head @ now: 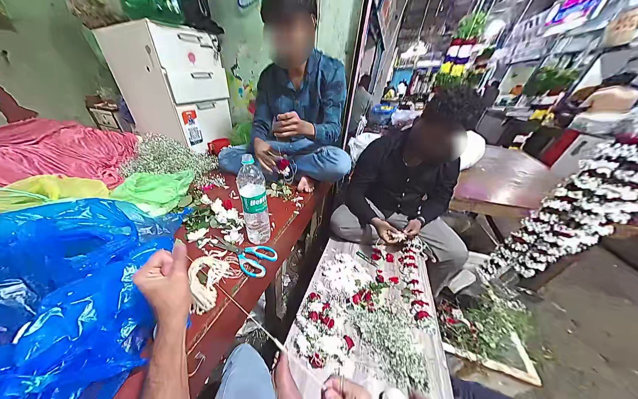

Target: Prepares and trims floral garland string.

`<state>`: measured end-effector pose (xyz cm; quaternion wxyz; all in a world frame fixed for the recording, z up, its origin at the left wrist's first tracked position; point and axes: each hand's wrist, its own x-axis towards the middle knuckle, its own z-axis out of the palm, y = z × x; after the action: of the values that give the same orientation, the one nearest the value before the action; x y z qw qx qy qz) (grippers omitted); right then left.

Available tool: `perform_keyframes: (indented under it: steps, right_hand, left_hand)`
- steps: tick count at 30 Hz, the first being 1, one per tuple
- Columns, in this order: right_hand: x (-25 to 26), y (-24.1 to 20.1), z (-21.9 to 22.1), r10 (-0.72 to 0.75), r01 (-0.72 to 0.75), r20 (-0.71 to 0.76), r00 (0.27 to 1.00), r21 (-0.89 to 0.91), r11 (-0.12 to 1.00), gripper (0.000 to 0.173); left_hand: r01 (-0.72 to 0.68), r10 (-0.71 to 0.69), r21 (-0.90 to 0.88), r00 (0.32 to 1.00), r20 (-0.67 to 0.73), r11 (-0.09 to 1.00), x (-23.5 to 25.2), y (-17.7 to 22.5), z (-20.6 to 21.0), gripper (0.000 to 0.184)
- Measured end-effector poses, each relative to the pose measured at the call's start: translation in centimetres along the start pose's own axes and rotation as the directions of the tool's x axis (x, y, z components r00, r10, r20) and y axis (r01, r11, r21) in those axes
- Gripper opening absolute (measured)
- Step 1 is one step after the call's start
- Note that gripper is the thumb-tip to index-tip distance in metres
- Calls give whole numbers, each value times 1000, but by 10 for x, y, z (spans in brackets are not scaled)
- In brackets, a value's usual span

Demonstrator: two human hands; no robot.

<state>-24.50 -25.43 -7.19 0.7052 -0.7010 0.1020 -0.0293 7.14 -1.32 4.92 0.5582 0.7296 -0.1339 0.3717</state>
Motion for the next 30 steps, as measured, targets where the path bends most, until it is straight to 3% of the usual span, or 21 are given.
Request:
perform_keyframes:
  steps: [4, 8, 12, 15, 17, 19, 21, 23, 24, 26, 28, 30]
  right_hand:
    - [0, 30, -53, 74, -75, 15, 997, 26, 997, 25]
    - [8, 45, -73, 60, -61, 60, 996, 14, 998, 22]
    - [-1, 95, -105, 106, -106, 10, 994, -33, 994, 21]
    - [-6, 133, -114, 273, -242, 142, 952, -205, 949, 21]
    - [-6, 147, -103, 455, -342, 252, 854, -386, 857, 22]
    - [5, 145, -80, 628, -361, 298, 719, -613, 703, 30]
    - [21, 129, -48, 681, -283, 230, 695, -783, 554, 49]
    - [45, 105, -13, 520, -195, 204, 829, -766, 612, 76]
    - [59, 94, 6, 390, -136, 218, 894, -698, 703, 89]
    - [92, 78, 44, 132, 15, 278, 952, -470, 882, 103]
    - [119, 64, 78, -68, 119, 315, 947, -143, 983, 97]
    - [132, 52, 102, -245, 186, 305, 920, 212, 959, 70]
  left_hand:
    - [148, -147, -10, 987, 61, 989, 22, -12, -24, 43]
    - [124, -115, -46, 981, 156, 991, 17, -22, -36, 45]
    - [108, -69, -105, 944, 322, 989, 5, -17, -39, 45]
    - [240, -56, -291, 850, 524, 926, -8, 3, -33, 28]
    - [391, -36, -384, 738, 674, 836, -14, 13, -32, 13]
    - [480, -22, -390, 652, 758, 786, -17, 17, -29, 24]
    - [530, -28, -382, 611, 791, 757, -22, 21, -28, 23]
    - [564, 13, -404, 571, 821, 721, -23, 23, -27, 24]
    - [579, 35, -414, 553, 833, 702, -23, 23, -26, 25]
    - [605, 48, -430, 543, 839, 670, -23, 26, -24, 26]
    - [632, 39, -429, 533, 845, 645, -20, 30, -21, 28]
    - [687, -13, -431, 540, 842, 584, -19, 34, -19, 30]
